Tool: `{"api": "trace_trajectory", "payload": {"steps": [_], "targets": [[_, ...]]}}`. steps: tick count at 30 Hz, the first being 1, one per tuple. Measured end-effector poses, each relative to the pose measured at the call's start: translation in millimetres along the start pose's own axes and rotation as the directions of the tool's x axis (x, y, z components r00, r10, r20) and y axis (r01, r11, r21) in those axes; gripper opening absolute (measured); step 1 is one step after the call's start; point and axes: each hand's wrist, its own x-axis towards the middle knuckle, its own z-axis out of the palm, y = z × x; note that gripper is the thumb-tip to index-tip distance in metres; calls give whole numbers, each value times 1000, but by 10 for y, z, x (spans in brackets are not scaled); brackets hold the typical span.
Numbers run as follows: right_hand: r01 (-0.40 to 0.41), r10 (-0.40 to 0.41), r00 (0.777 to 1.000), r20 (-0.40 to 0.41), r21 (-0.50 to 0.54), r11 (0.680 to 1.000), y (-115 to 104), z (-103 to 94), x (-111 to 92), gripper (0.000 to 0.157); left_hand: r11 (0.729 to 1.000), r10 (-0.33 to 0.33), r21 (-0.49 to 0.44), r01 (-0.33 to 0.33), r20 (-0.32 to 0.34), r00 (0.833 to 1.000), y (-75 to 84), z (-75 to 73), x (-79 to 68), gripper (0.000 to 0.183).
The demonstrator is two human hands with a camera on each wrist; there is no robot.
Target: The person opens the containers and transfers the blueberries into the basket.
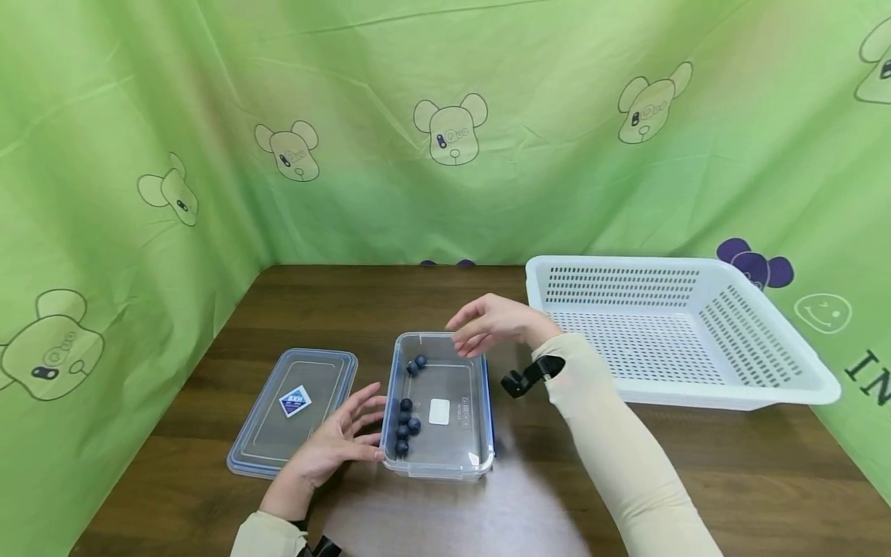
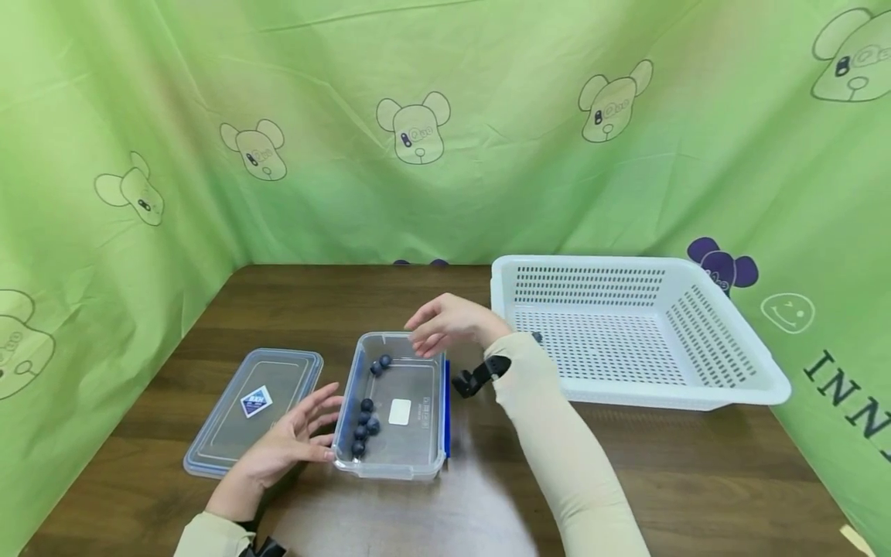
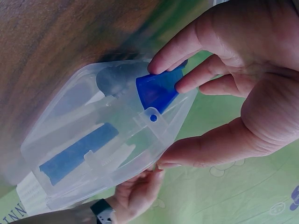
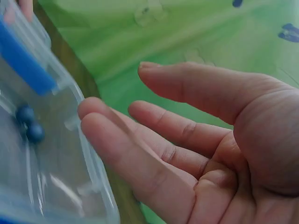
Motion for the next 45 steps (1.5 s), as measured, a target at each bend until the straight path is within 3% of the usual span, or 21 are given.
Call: {"api": "trace_trajectory", "payload": {"steps": [6, 13, 22, 28, 37, 45], "targets": [[-43, 44, 999, 25, -61, 997, -18, 227, 213, 40, 1000, -3, 6, 3, -10, 1000, 3, -6, -7, 106], [-126, 130, 990, 63, -66, 990, 131, 428, 438, 36, 1000, -11, 14, 11, -8, 1000, 14, -10, -11, 105], [-202, 202, 979, -15, -30, 979, 303, 580, 623, 37, 1000, -6, 11, 6, -5, 1000, 18, 0, -5, 105], [-201, 197, 979, -58, -72, 977, 325, 709, 685, 30, 1000, -3, 6, 3, -8, 1000, 9, 0, -7, 105], [-228, 206, 970, -132, -173, 958, 310, 872, 748, 6, 1000, -18, -11, 18, -2, 1000, -5, 6, 7, 107], [-226, 205, 970, -129, -180, 957, 314, 885, 762, 4, 1000, -17, -14, 17, 1, 1000, 1, 10, 4, 108]]}}
